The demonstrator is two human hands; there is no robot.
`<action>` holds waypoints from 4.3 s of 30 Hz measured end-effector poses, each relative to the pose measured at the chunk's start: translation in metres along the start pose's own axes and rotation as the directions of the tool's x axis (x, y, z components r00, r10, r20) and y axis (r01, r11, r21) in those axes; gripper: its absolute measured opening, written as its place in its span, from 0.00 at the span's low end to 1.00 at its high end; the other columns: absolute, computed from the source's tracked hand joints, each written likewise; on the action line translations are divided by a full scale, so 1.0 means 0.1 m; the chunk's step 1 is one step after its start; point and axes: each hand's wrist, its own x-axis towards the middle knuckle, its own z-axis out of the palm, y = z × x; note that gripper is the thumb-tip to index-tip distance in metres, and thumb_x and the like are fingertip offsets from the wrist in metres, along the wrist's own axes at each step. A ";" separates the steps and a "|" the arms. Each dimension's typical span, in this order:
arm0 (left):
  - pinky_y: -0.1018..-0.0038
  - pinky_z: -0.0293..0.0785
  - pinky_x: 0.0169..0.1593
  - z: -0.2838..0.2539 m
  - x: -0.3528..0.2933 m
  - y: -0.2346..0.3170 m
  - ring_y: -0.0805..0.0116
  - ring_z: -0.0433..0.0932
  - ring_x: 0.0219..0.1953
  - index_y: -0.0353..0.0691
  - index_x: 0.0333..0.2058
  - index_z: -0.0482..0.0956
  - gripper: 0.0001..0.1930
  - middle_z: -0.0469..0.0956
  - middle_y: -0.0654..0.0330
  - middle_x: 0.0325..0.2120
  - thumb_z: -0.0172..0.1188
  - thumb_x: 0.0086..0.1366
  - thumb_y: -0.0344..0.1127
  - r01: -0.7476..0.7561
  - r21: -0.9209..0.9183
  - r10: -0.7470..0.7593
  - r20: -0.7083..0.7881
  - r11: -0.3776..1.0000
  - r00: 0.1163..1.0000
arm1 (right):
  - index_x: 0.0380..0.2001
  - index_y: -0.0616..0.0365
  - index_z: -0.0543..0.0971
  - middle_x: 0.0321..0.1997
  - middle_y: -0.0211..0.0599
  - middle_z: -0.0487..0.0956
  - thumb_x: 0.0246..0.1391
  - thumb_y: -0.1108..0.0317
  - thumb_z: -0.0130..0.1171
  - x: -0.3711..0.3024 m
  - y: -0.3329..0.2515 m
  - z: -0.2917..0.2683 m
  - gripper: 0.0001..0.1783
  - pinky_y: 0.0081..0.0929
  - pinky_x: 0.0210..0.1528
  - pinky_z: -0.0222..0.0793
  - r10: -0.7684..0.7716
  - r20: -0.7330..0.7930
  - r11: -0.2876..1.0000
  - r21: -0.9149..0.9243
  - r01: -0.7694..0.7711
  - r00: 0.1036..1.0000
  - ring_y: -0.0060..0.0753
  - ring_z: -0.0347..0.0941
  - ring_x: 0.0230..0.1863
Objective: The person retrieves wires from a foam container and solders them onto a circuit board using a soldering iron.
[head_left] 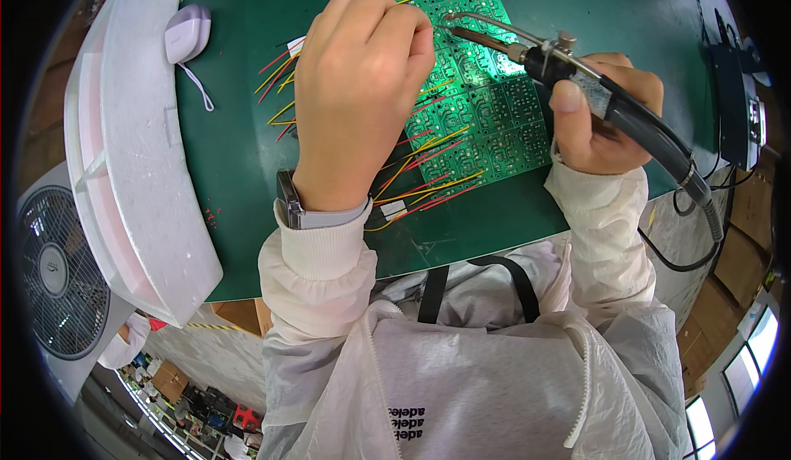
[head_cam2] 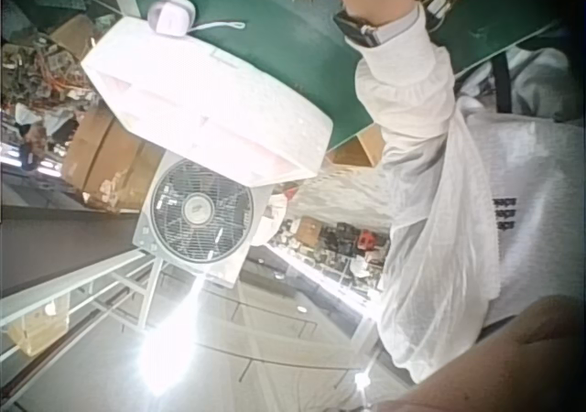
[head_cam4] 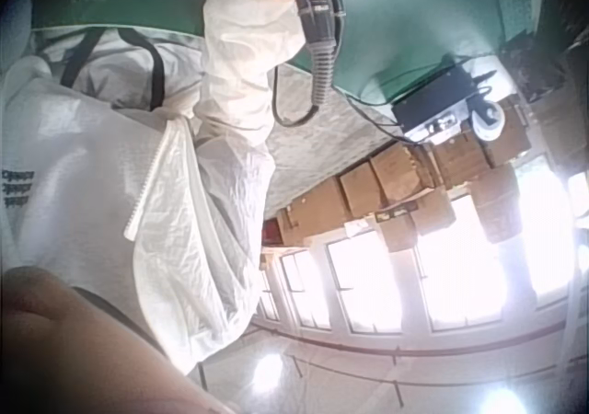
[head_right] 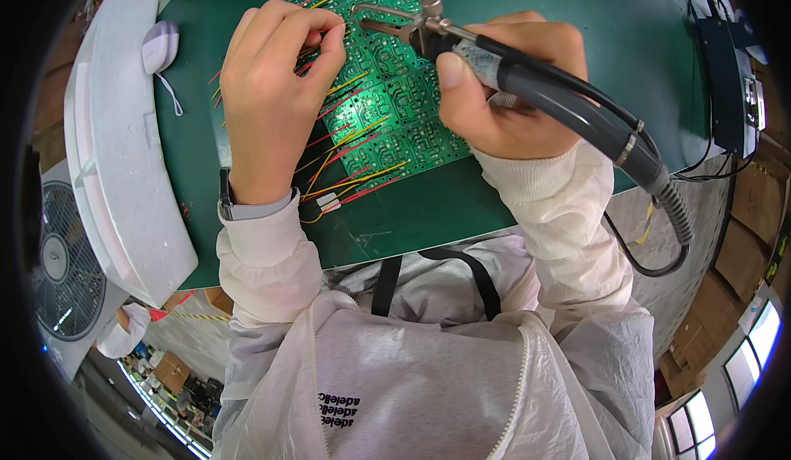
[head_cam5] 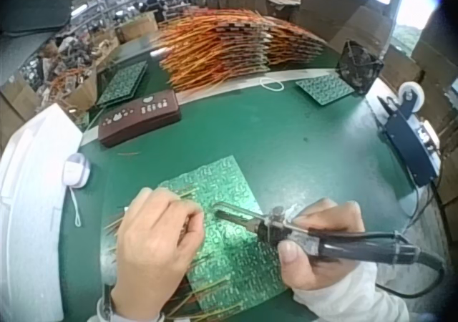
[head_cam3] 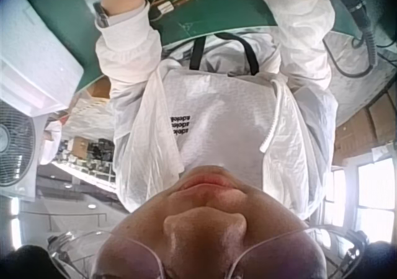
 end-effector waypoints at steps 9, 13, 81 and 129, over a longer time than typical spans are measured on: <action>0.75 0.63 0.25 -0.05 0.00 0.01 0.68 0.68 0.23 0.36 0.22 0.73 0.06 0.70 0.63 0.20 0.59 0.43 0.23 -0.001 0.013 0.001 0.045 1.000 0.999 | 0.29 0.66 0.64 0.22 0.42 0.74 0.40 0.75 0.61 0.00 0.03 -0.04 0.16 0.18 0.23 0.65 0.021 -0.062 0.999 0.046 -0.018 0.998 0.26 0.69 0.22; 0.75 0.63 0.27 -0.05 -0.01 0.01 0.68 0.68 0.23 0.37 0.22 0.73 0.06 0.70 0.63 0.20 0.59 0.43 0.24 -0.021 0.045 0.018 0.051 0.999 0.999 | 0.27 0.65 0.64 0.18 0.38 0.72 0.42 0.72 0.60 0.01 0.00 0.00 0.14 0.18 0.24 0.63 0.038 -0.090 0.999 0.042 -0.034 0.995 0.25 0.67 0.19; 0.76 0.70 0.33 -1.95 -0.08 -2.30 0.69 0.75 0.25 0.32 0.26 0.77 0.06 0.78 0.55 0.22 0.58 0.50 0.29 0.654 0.151 -0.664 0.021 0.742 0.748 | 0.29 0.62 0.69 0.27 0.29 0.69 0.43 0.74 0.58 -0.06 0.08 -0.05 0.10 0.15 0.30 0.61 0.408 -0.337 0.894 0.338 -0.295 0.849 0.17 0.63 0.27; 0.68 0.64 0.31 -0.38 -0.15 0.65 0.59 0.67 0.29 0.37 0.27 0.65 0.07 0.66 0.56 0.23 0.55 0.52 0.27 0.165 -0.108 -0.147 0.157 0.980 0.977 | 0.29 0.62 0.67 0.19 0.35 0.71 0.44 0.74 0.56 -0.01 0.06 0.00 0.09 0.14 0.17 0.61 0.454 -0.486 0.881 0.371 -0.294 0.746 0.20 0.65 0.16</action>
